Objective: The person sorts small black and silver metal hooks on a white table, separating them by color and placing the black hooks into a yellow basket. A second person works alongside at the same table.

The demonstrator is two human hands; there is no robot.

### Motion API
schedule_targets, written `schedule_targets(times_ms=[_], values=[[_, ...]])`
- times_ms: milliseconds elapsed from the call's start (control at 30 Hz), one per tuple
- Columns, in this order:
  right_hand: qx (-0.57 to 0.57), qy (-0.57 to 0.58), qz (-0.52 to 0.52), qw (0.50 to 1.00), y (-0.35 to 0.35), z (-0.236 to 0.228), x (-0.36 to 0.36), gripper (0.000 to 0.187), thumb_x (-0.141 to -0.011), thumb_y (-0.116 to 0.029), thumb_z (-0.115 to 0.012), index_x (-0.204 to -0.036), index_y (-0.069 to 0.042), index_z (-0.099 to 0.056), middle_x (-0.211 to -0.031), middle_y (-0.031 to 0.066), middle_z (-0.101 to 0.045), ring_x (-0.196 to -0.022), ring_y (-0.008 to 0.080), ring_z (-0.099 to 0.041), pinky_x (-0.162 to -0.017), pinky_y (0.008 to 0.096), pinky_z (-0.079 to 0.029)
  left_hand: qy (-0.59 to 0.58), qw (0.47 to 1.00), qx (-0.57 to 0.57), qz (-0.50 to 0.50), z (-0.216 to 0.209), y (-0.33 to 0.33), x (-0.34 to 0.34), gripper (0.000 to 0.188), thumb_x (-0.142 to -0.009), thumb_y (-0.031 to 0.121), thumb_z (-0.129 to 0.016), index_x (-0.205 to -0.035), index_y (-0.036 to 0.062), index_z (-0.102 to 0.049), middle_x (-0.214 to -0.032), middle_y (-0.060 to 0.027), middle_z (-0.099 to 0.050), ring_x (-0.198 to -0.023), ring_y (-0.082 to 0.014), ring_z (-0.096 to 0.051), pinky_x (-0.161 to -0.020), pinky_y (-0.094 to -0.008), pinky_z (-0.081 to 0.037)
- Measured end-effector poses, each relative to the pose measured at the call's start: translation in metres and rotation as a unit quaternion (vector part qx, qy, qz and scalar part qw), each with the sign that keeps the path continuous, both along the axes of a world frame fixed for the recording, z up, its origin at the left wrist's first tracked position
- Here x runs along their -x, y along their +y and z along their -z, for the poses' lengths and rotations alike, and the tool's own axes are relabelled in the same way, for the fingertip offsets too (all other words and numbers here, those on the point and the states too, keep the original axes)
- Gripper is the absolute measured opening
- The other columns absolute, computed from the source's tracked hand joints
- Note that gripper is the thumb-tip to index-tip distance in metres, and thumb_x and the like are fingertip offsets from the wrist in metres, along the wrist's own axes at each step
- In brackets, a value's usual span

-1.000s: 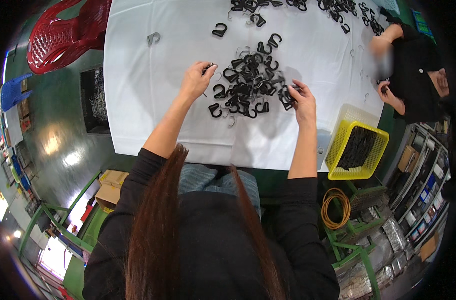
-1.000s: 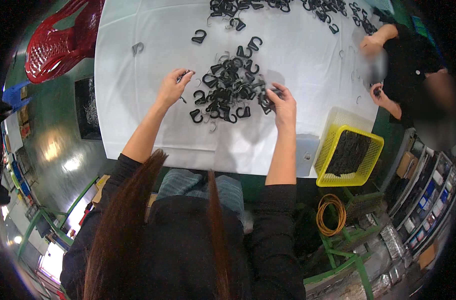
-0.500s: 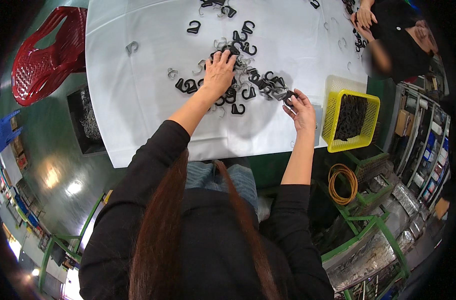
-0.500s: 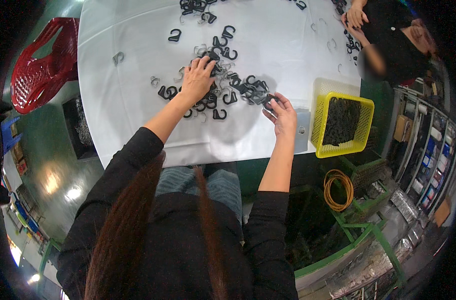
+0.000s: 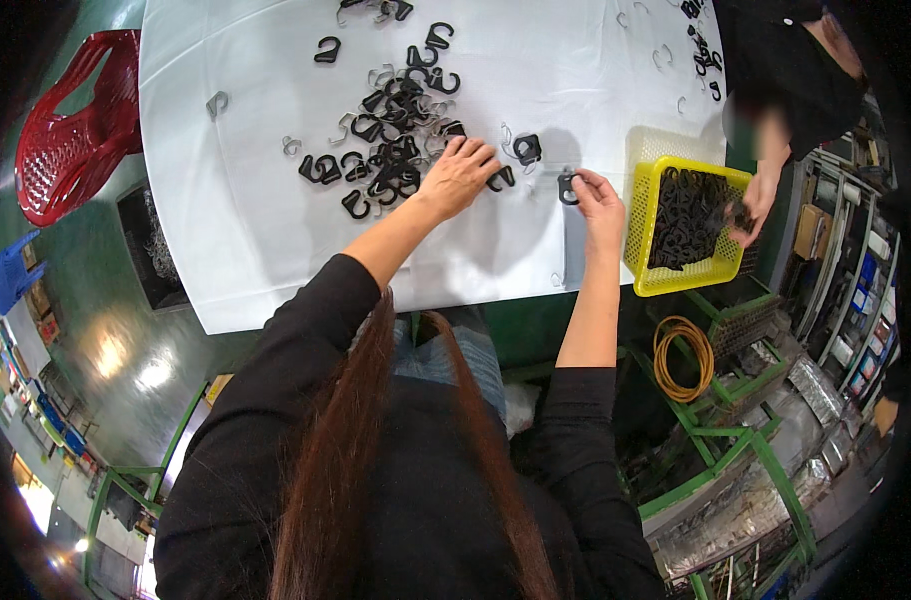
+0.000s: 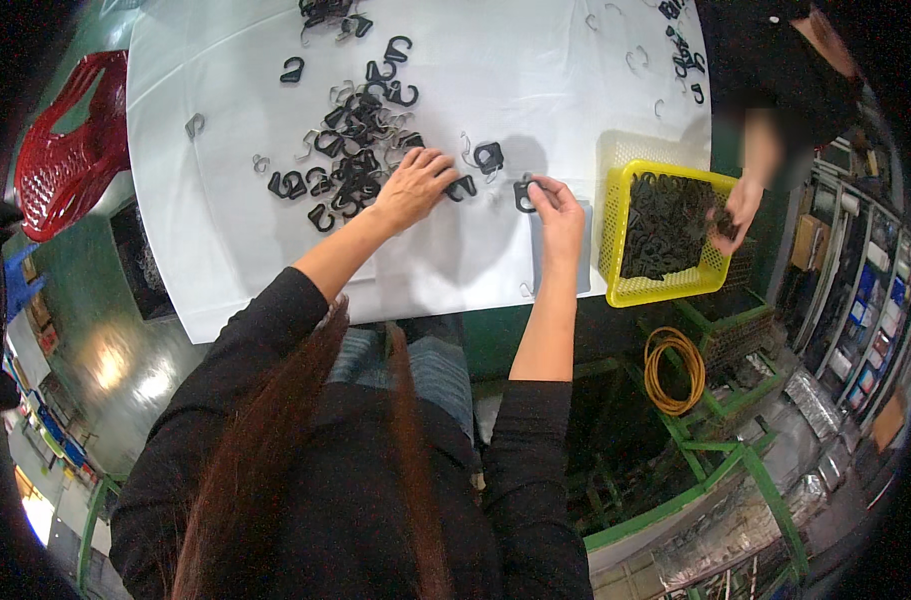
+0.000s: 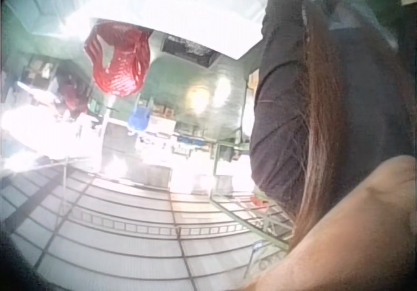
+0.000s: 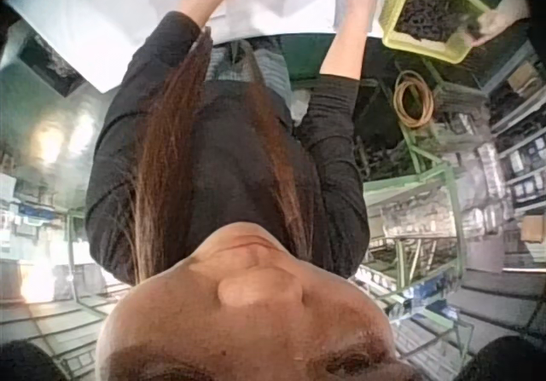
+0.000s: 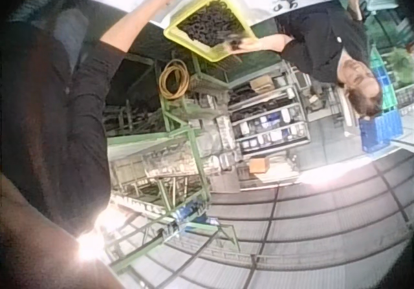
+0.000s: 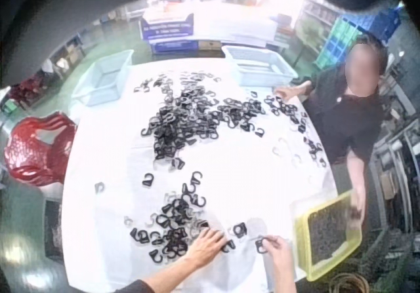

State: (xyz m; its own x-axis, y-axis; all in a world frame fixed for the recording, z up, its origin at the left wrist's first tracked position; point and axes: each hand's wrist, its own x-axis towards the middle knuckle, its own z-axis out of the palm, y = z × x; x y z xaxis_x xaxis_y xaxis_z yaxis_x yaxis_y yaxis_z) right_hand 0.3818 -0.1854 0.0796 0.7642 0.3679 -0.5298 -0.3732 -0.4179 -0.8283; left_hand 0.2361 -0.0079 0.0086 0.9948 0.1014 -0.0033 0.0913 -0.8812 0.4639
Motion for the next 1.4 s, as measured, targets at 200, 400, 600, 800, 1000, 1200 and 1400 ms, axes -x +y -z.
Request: schedule_targets(times_ms=[200, 400, 600, 800, 1000, 1200, 1400], values=[[-0.042, 0.137, 0.021, 0.989, -0.022, 0.013, -0.016, 0.018, -0.084, -0.016, -0.065, -0.1, -0.011, -0.062, -0.089, -0.0001, -0.064, -0.08, 0.0101, -0.061, -0.073, 0.0261, -0.043, -0.073, 0.987, 0.104, -0.095, -0.022, 0.016, 0.002, 0.021, -0.075, 0.013, -0.066, -0.095, 0.009, -0.059, -0.086, -0.007, -0.059, -0.091, -0.0262, -0.053, -0.085, -0.036, -0.042], [-0.07, 0.228, 0.032, 0.971, -0.016, 0.042, -0.031, 0.027, -0.082, -0.028, -0.065, -0.101, -0.008, -0.062, -0.088, 0.0029, -0.064, -0.082, 0.0136, -0.062, -0.07, 0.0318, -0.047, 0.207, 0.882, 0.362, -0.22, -0.054, 0.037, 0.009, 0.027, -0.081, 0.02, -0.066, -0.101, 0.0019, -0.062, -0.077, -0.0024, -0.062, -0.07, -0.0091, -0.056, -0.067, -0.0237, -0.045], [0.335, -0.259, -0.184, 0.887, 0.054, 0.068, -0.009, 0.04, -0.069, -0.036, -0.073, -0.091, -0.004, -0.065, -0.085, 0.0099, -0.066, -0.079, 0.0225, -0.063, -0.067, 0.0351, -0.05, 0.161, 0.725, 0.611, -0.273, -0.051, 0.035, 0.016, 0.026, -0.088, 0.014, -0.059, -0.112, 0.0025, -0.061, -0.09, -0.0017, -0.062, -0.078, -0.0083, -0.058, -0.074, -0.0239, -0.05], [0.166, -0.101, -0.18, 0.964, 0.036, 0.06, -0.037, 0.031, -0.065, -0.029, -0.076, -0.078, -0.002, -0.068, -0.074, 0.0095, -0.068, -0.069, 0.0189, -0.064, -0.065, 0.031, -0.048, 0.185, 0.792, 0.499, -0.299, -0.053, 0.033, 0.016, 0.024, -0.086, 0.014, -0.062, -0.107, 0.0008, -0.06, -0.09, -0.006, -0.064, -0.08, -0.0105, -0.061, -0.068, -0.024, -0.053], [-0.012, 0.154, -0.062, 0.986, -0.01, 0.04, -0.054, 0.03, -0.078, -0.022, -0.072, -0.102, -0.008, -0.062, -0.074, -0.0008, -0.061, -0.061, 0.0045, -0.05, -0.049, 0.0175, -0.035, 0.193, 0.762, 0.52, -0.335, -0.048, 0.037, 0.017, 0.019, -0.085, 0.014, -0.063, -0.099, 0.0004, -0.061, -0.086, -0.0043, -0.063, -0.071, -0.0093, -0.058, -0.06, -0.0244, -0.05], [0.144, -0.115, -0.262, 0.947, 0.023, 0.056, -0.052, 0.033, -0.076, -0.026, -0.073, -0.103, -0.011, -0.062, -0.081, 0.0042, -0.065, -0.071, 0.0148, -0.06, -0.061, 0.0275, -0.046, 0.193, 0.759, 0.539, -0.309, -0.044, 0.039, 0.026, 0.025, -0.09, 0.023, -0.057, -0.103, 0.0042, -0.065, -0.081, 0.0026, -0.059, -0.069, -0.005, -0.051, -0.057, -0.0185, -0.039], [0.248, -0.322, -0.438, 0.802, 0.062, 0.059, -0.041, 0.036, -0.069, -0.025, -0.075, -0.103, -0.02, -0.061, -0.078, 0.0071, -0.066, -0.079, 0.0247, -0.063, -0.068, 0.038, -0.048, 0.064, 0.544, 0.763, -0.342, -0.046, 0.038, 0.034, 0.023, -0.089, 0.029, -0.058, -0.092, 0.0066, -0.065, -0.081, 0.0005, -0.059, -0.077, -0.0112, -0.059, -0.073, -0.0278, -0.052]])
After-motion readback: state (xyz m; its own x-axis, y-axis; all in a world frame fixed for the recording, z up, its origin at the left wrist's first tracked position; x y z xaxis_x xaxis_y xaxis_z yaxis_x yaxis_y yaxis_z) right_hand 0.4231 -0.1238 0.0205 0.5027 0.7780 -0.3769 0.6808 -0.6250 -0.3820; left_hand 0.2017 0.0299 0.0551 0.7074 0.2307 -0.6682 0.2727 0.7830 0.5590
